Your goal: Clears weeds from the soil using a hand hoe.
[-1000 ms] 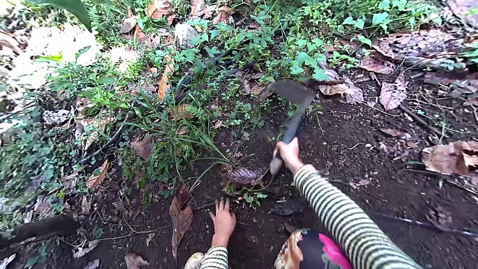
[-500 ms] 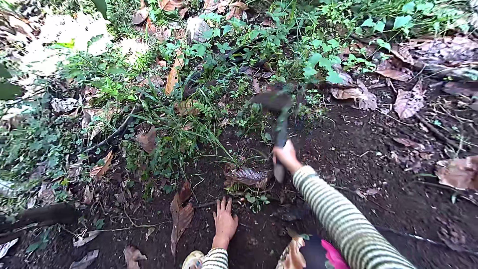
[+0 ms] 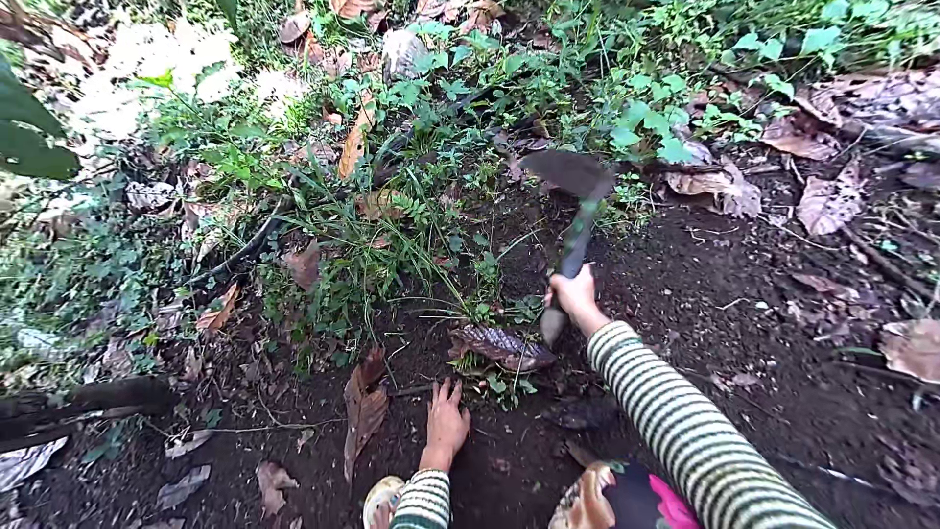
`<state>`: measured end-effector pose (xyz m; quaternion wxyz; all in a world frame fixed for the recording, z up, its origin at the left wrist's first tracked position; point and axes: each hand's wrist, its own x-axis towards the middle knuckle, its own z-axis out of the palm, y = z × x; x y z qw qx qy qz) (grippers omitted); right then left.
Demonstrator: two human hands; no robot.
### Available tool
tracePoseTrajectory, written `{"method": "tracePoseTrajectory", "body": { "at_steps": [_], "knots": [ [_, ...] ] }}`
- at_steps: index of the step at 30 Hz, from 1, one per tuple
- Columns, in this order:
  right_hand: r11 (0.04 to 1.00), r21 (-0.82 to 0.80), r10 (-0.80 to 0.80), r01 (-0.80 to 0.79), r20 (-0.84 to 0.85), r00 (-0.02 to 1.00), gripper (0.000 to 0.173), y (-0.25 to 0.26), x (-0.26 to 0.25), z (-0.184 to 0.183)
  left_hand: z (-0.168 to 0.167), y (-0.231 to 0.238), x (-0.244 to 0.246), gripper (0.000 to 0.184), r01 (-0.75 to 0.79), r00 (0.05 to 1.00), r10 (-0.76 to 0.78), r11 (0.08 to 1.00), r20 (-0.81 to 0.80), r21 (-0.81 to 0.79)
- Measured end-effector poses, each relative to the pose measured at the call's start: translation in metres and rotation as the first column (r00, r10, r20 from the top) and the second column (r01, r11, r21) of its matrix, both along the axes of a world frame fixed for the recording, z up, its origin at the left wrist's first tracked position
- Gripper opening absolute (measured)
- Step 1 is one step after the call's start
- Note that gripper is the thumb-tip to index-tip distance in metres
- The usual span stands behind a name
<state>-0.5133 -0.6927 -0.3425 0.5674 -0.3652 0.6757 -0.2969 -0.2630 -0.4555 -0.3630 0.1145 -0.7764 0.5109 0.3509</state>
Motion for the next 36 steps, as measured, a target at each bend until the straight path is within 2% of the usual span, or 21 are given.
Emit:
{"method": "tracePoseTrajectory", "body": {
  "at_steps": [2,4,6,7,9,12,14,15,16,18,20,22,23,25,28,30,32,33,36],
  "knots": [
    [0.951,0.133,0.293,-0.279,-0.103,0.95,0.072,0.064,-0.006,-0.017,-0.002,0.002,-0.002,0.062,-0.002,1.0,0.002,0.998,0.002,-0.058],
    [0.852,0.25,0.504,-0.459,-0.159,0.849,0.07,0.125,-0.029,-0.021,-0.002,0.005,-0.002,0.062,0.007,1.0,-0.006,0.995,0.009,-0.103],
    [0.764,0.338,0.621,-0.549,-0.159,0.767,0.061,0.157,-0.056,-0.014,0.0,0.006,-0.004,0.059,0.025,0.999,-0.023,0.997,0.028,-0.067],
    [0.753,0.358,0.632,-0.552,-0.16,0.758,0.058,0.157,-0.066,-0.006,0.001,0.004,-0.004,0.056,0.028,0.999,-0.027,0.998,0.033,-0.049],
    [0.792,0.326,0.585,-0.517,-0.164,0.794,0.055,0.137,-0.076,0.012,0.003,0.001,-0.004,0.05,0.021,0.999,-0.02,0.999,0.038,-0.034],
    [0.931,0.179,0.335,-0.317,-0.075,0.939,0.063,0.088,-0.057,0.032,0.003,0.0,-0.004,0.053,0.003,0.999,-0.001,0.999,0.033,-0.043],
    [0.98,0.118,0.164,-0.162,-0.005,0.986,0.064,0.061,-0.032,0.029,0.001,-0.001,-0.003,0.056,0.007,1.0,-0.006,0.999,0.025,-0.047],
    [0.984,0.115,0.136,-0.133,-0.014,0.991,0.065,0.058,-0.022,0.019,0.001,0.0,-0.002,0.056,0.01,1.0,-0.009,0.999,0.02,-0.053],
    [0.978,0.129,0.172,-0.164,-0.055,0.984,0.068,0.067,-0.018,0.007,0.0,0.002,-0.002,0.057,0.008,1.0,-0.008,0.998,0.011,-0.06],
    [0.911,0.201,0.389,-0.361,-0.121,0.913,0.071,0.118,-0.024,-0.011,0.0,0.004,0.002,0.06,0.008,1.0,-0.008,0.997,-0.006,-0.08],
    [0.783,0.293,0.612,-0.549,-0.196,0.766,0.07,0.175,-0.04,-0.017,0.001,0.005,0.003,0.062,0.007,1.0,-0.009,0.998,-0.02,-0.068],
    [0.696,0.362,0.713,-0.62,-0.251,0.654,0.068,0.208,-0.061,-0.022,0.003,0.01,0.001,0.062,0.013,1.0,-0.013,0.999,-0.024,-0.036],
    [0.697,0.358,0.713,-0.621,-0.258,0.652,0.065,0.21,-0.071,-0.015,0.003,0.012,0.0,0.063,0.006,0.999,-0.008,0.999,-0.033,-0.047],
    [0.766,0.314,0.637,-0.562,-0.245,0.731,0.059,0.192,-0.084,0.01,0.007,0.014,-0.002,0.07,-0.041,0.997,0.036,0.997,-0.073,-0.072],
    [0.931,0.168,0.35,-0.324,-0.16,0.923,0.064,0.145,-0.08,0.034,0.0,0.017,-0.007,0.086,-0.114,0.989,0.098,0.983,-0.111,-0.144],
    [0.983,0.083,0.167,-0.161,-0.071,0.983,0.067,0.106,-0.059,0.039,-0.005,0.018,-0.013,0.088,-0.165,0.98,0.137,0.963,-0.142,-0.211],
    [0.995,0.075,0.069,-0.067,-0.029,0.997,0.066,0.083,-0.034,0.024,-0.007,0.018,-0.016,0.09,-0.197,0.976,0.168,0.954,-0.142,-0.224],
    [0.991,0.094,0.102,-0.096,-0.062,0.993,0.069,0.091,-0.027,0.009,-0.004,0.019,-0.017,0.089,-0.194,0.977,0.17,0.96,-0.127,-0.203],
    [0.916,0.225,0.374,-0.331,-0.185,0.909,0.071,0.162,-0.034,-0.024,0.006,0.014,-0.01,0.079,-0.104,0.993,0.096,0.986,-0.063,-0.128]
  ]
}}
